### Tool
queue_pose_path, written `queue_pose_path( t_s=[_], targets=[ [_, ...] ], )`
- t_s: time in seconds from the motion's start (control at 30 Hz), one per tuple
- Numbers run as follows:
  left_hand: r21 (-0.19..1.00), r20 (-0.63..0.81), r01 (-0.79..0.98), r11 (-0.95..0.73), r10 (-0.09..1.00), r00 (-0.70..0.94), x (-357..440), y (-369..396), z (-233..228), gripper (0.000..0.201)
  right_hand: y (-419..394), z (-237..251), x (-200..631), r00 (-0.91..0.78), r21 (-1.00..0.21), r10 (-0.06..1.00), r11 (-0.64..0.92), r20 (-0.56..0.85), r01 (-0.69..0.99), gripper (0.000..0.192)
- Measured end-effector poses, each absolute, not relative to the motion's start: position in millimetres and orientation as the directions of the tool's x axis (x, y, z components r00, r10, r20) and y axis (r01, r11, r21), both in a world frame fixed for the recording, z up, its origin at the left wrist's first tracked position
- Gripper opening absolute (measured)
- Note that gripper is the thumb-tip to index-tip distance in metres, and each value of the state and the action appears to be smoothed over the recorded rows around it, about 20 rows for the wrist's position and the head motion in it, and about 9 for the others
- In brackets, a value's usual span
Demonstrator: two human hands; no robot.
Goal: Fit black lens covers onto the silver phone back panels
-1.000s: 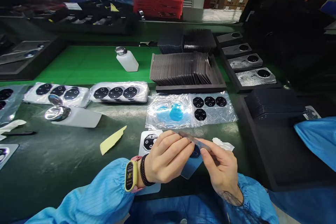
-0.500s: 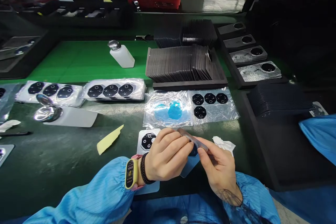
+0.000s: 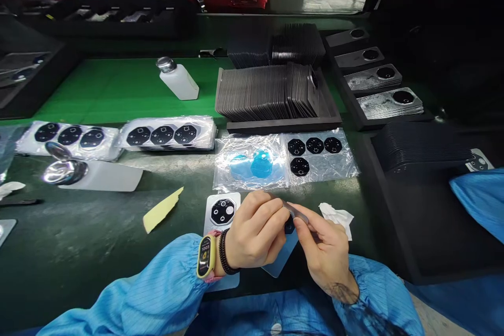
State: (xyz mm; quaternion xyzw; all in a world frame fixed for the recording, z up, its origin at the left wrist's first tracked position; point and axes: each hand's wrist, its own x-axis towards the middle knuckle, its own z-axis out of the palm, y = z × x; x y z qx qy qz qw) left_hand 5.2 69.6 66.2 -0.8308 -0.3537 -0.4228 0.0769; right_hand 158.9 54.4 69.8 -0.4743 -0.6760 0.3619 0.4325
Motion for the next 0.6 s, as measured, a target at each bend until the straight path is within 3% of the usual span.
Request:
queue_pose_path(
  t_s=[0.27, 0.43, 0.6],
  targets=[
    [0.202, 0.726, 0.648, -0.734, 0.556, 0.405, 5.0, 70.5, 69.3, 0.019, 56.7, 71.9, 157.4, -0.160, -0.911, 0.951, 0.300, 0.264, 0.283, 0.029],
    [0.305, 0.629, 0.657, -0.689, 0.664, 0.404, 2.4, 70.5, 79.4, 0.017, 60.4, 70.6, 157.4, -0.171, -0.952, 0.973, 0.195, 0.157, 0.236, 0.026],
    [0.457, 0.513, 0.698, -0.551, 0.805, 0.299, -2.0, 72.6, 82.9, 0.011, 64.8, 70.5, 157.7, -0.159, -0.981, 0.983, 0.116, 0.090, 0.158, 0.027]
  ],
)
